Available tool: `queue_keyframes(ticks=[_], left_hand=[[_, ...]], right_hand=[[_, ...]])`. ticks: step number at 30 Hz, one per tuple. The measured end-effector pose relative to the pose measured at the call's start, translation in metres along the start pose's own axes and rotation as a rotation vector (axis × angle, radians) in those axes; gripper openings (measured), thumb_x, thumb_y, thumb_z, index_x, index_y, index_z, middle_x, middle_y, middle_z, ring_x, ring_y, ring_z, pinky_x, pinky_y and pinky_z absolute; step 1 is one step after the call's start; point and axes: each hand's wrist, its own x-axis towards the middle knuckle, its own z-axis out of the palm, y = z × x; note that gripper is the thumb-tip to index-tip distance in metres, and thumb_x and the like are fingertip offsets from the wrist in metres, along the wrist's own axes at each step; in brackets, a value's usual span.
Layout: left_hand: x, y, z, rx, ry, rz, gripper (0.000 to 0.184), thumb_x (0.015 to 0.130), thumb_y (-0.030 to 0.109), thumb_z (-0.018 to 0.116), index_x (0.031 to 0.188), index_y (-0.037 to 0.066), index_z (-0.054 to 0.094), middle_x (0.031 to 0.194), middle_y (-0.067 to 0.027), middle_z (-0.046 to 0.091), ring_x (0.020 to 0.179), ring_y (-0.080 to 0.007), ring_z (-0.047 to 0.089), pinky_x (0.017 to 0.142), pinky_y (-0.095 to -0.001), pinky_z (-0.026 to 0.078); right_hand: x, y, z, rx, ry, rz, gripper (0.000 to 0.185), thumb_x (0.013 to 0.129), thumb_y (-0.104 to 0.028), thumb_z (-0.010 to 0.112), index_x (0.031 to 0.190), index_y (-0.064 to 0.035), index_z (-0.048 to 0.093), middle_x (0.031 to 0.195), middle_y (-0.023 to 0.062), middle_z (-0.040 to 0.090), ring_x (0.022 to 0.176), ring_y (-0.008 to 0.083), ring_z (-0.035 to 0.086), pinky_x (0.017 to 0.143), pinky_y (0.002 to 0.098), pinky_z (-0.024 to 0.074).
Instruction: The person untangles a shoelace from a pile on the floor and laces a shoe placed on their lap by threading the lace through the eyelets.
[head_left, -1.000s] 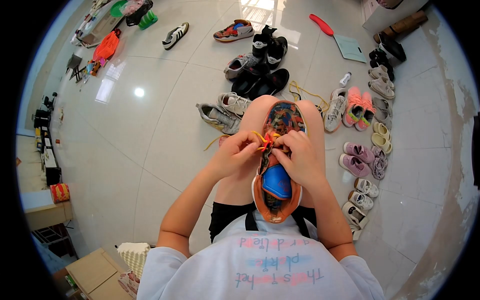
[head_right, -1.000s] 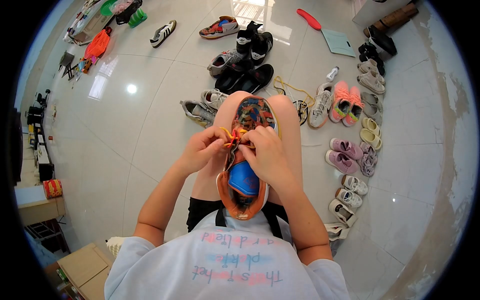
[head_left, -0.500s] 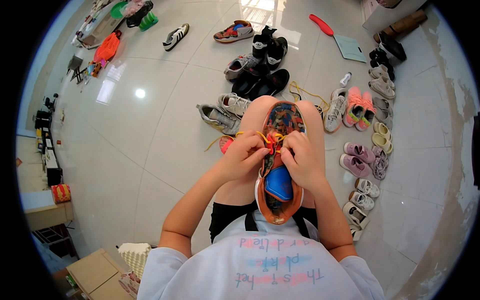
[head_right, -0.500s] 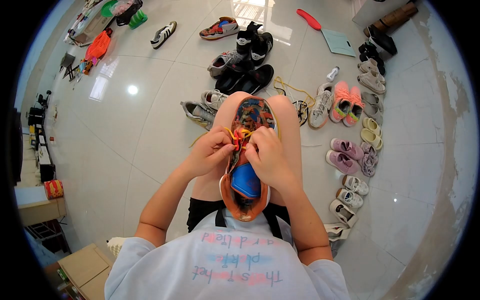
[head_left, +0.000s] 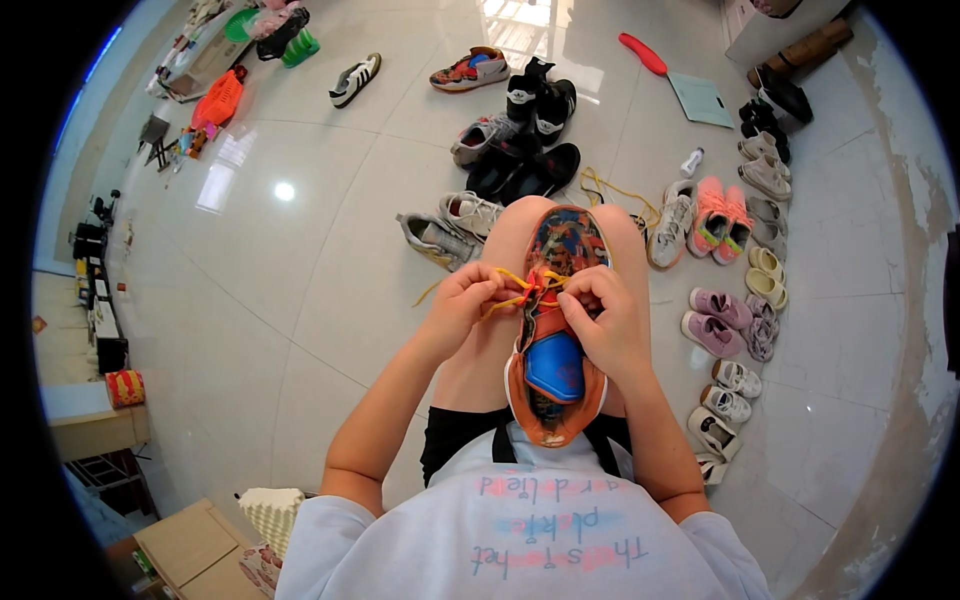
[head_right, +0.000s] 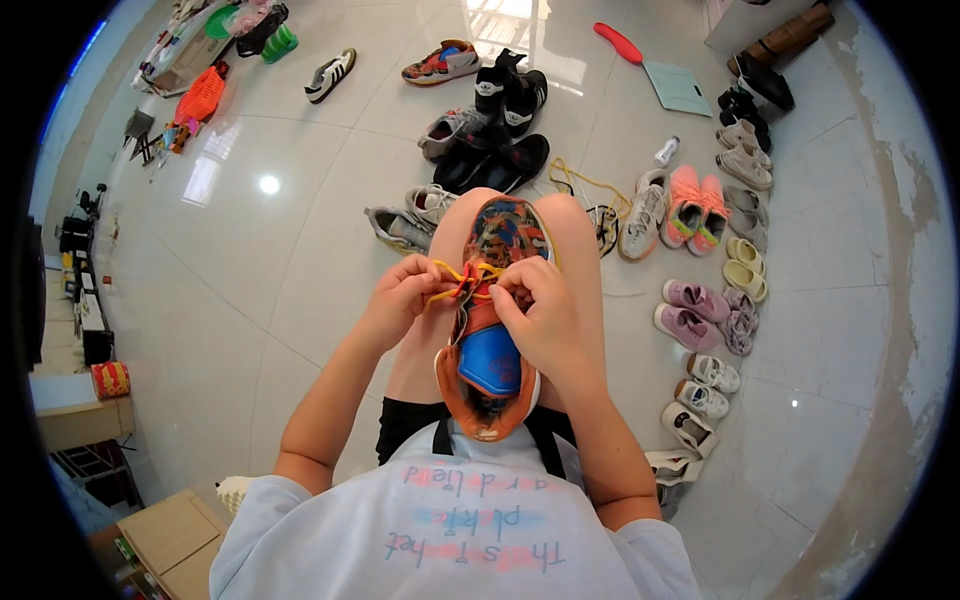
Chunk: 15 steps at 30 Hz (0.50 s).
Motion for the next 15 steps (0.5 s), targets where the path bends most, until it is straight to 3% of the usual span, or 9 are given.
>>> queue_keyframes(ticks=[4,7,11,14,15], left_hand=[[0.000,0.017,0.007,-0.320,-0.033,0.071,0.023,0.094,0.014,0.047,0.114,0.003,0.052,0.121,-0.0156,0.057,0.112,-0.0234,0.056,0.097,-0.0381,0.045],[-0.001,0.034,0.002,-0.538,0.003,0.278,0.036,0.092,0.018,0.049,0.124,0.001,0.051,0.121,-0.0170,0.056,0.113,-0.0275,0.054,0.100,-0.0422,0.042],[-0.021,0.062,0.033,-0.226,-0.074,0.345,0.033,0.093,0.016,0.049,0.121,-0.003,0.051,0.114,-0.0163,0.060,0.106,-0.0260,0.058,0.098,-0.0402,0.043],[-0.034,0.060,0.064,-0.134,-0.136,0.284,0.032,0.094,0.014,0.048,0.120,-0.004,0.052,0.114,-0.0177,0.061,0.106,-0.0258,0.059,0.096,-0.0393,0.044],[-0.037,0.062,0.070,-0.138,-0.121,0.285,0.030,0.095,0.014,0.047,0.119,-0.003,0.053,0.101,-0.0124,0.062,0.094,-0.0230,0.060,0.084,-0.0367,0.048]], right_hand=[[-0.003,0.002,-0.001,0.040,0.059,-0.015,0.006,0.080,-0.001,0.064,0.078,-0.0014,0.058,0.081,0.0043,0.057,0.067,0.0116,0.050,0.060,0.0239,0.0428],[-0.005,-0.001,-0.004,0.053,0.086,0.021,0.006,0.080,0.000,0.064,0.083,-0.0013,0.060,0.083,0.0035,0.057,0.067,0.0103,0.051,0.060,0.0226,0.0427],[-0.002,-0.032,0.000,0.071,0.119,0.022,0.016,0.080,0.001,0.063,0.096,-0.0014,0.061,0.083,0.0022,0.057,0.066,0.0084,0.051,0.058,0.0202,0.0415],[0.000,-0.068,0.001,0.300,0.024,0.088,0.026,0.081,0.001,0.063,0.107,-0.0014,0.060,0.081,0.0003,0.057,0.064,0.0056,0.050,0.057,0.0184,0.0407],[0.001,-0.074,-0.004,0.335,-0.167,0.135,0.029,0.081,0.001,0.063,0.110,-0.0014,0.058,0.081,-0.0002,0.058,0.064,0.0045,0.051,0.057,0.0182,0.0416]])
